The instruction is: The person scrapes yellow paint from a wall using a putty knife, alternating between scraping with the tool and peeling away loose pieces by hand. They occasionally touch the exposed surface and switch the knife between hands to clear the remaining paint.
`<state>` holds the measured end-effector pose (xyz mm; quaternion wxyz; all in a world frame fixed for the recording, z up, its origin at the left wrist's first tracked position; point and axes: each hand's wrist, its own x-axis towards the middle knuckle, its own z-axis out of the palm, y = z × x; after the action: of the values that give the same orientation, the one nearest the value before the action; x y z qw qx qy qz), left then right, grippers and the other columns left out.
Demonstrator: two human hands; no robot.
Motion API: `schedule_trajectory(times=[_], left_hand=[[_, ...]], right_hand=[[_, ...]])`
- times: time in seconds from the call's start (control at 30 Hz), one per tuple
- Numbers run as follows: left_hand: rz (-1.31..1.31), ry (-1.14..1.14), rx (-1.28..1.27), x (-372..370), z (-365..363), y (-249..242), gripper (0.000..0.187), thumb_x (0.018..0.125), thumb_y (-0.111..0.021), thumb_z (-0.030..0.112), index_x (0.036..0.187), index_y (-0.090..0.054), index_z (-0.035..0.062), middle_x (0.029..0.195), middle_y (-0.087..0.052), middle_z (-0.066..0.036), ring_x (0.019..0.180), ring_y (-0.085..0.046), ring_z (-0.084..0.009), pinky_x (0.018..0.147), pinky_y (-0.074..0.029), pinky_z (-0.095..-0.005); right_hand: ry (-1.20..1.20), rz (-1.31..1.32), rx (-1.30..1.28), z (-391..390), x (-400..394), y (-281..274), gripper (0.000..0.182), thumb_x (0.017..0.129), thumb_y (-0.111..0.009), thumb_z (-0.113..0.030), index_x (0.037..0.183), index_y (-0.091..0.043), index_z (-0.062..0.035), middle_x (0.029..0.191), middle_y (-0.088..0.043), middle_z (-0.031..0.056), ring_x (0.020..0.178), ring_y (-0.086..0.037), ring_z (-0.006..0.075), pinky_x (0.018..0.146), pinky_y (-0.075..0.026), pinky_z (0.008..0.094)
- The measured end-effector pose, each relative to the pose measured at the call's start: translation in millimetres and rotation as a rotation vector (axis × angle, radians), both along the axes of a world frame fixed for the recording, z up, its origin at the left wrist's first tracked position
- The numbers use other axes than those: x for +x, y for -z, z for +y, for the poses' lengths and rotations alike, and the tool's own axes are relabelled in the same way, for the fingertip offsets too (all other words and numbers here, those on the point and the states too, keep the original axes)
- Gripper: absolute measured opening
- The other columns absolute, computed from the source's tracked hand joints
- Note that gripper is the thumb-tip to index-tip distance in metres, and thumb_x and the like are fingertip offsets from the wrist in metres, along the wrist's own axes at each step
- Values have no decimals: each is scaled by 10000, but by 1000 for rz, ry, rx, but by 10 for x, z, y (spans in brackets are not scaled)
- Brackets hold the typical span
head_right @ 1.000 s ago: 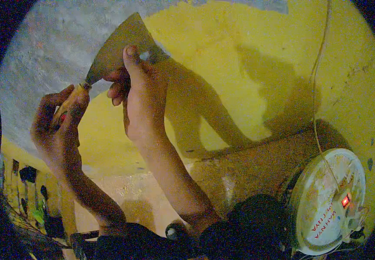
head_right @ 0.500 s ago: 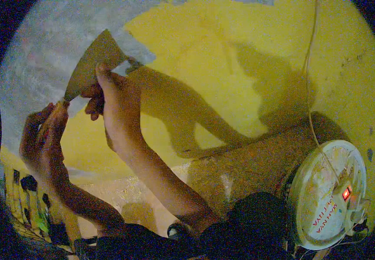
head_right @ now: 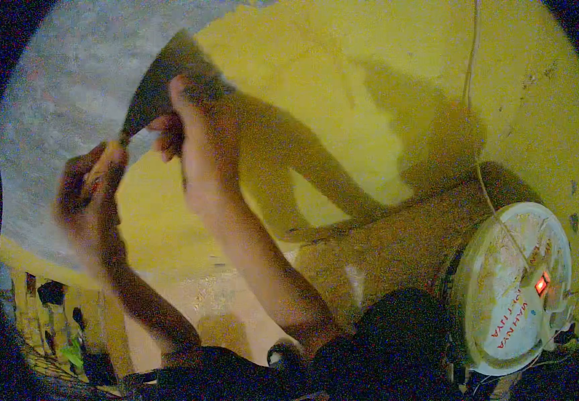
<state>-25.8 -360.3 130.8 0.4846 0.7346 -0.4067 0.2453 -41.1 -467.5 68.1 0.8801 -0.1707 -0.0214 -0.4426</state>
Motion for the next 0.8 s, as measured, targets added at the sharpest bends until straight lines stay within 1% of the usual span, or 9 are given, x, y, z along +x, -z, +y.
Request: schedule_trajectory(times=[0.17,0.2,0.23,0.43,0.5,0.6,0.7,0.73,0.8], left_hand=[[16,-29,-4,-109,47,-74,205,693,-738,48,842,-615,-22,859,-644,-114,778,-602,-144,676,-484,-229],[-37,62,-45,-118,116,-99,200,701,-728,36,843,-607,-35,859,-641,-133,784,-610,-161,674,-496,-241],[-73,-30,-43,-186,151,-113,191,706,-719,25,842,-603,-42,859,-638,-148,779,-611,-167,670,-497,-242],[-91,2,-90,-222,-45,-26,184,705,-723,27,838,-612,-36,843,-640,-136,754,-606,-150,666,-492,-232],[8,-91,-37,-267,-25,-78,184,704,-728,35,831,-615,-36,834,-643,-128,753,-601,-137,667,-485,-222],[-45,-18,-90,-237,127,-122,188,704,-733,49,833,-622,-30,813,-645,-109,740,-591,-120,652,-471,-206],[-52,-112,-12,-160,112,-141,197,706,-737,69,845,-630,-21,797,-644,-89,712,-581,-104,625,-454,-189],[-73,-8,-55,-117,45,-95,203,708,-737,83,855,-634,-13,782,-641,-78,693,-571,-95,605,-441,-181],[-37,-40,-47,-193,3,-85,205,710,-736,84,858,-633,-13,794,-644,-83,703,-576,-96,606,-444,-182]], right_hand=[[-3,-2,20,53,-40,-49,307,831,-586,-407,763,-541,-111,611,-562,26,443,-474,72,396,-359,191],[-77,-50,-25,109,-9,-75,309,831,-586,-408,773,-540,-108,613,-565,30,444,-476,71,394,-359,186],[-150,-96,-65,135,12,-94,311,830,-586,-410,784,-539,-106,616,-567,33,445,-478,71,393,-359,181],[-107,-90,-21,-21,-121,-116,301,834,-586,-397,787,-537,-104,621,-569,46,461,-487,72,403,-362,169],[-98,-122,-4,18,-89,-105,292,832,-592,-388,782,-541,-105,625,-575,41,467,-495,71,406,-370,174],[-198,-132,-54,134,-29,-115,288,831,-594,-380,775,-539,-103,623,-575,34,463,-494,70,412,-378,181],[-142,-89,-10,100,-66,-153,283,836,-589,-372,772,-544,-100,624,-574,33,464,-492,73,417,-379,186],[-75,-94,-23,37,-35,-126,267,841,-584,-359,780,-551,-101,636,-580,41,467,-494,81,418,-376,186],[-77,-100,-5,16,-61,-134,259,842,-583,-354,785,-554,-104,639,-584,44,465,-498,83,416,-376,188]])
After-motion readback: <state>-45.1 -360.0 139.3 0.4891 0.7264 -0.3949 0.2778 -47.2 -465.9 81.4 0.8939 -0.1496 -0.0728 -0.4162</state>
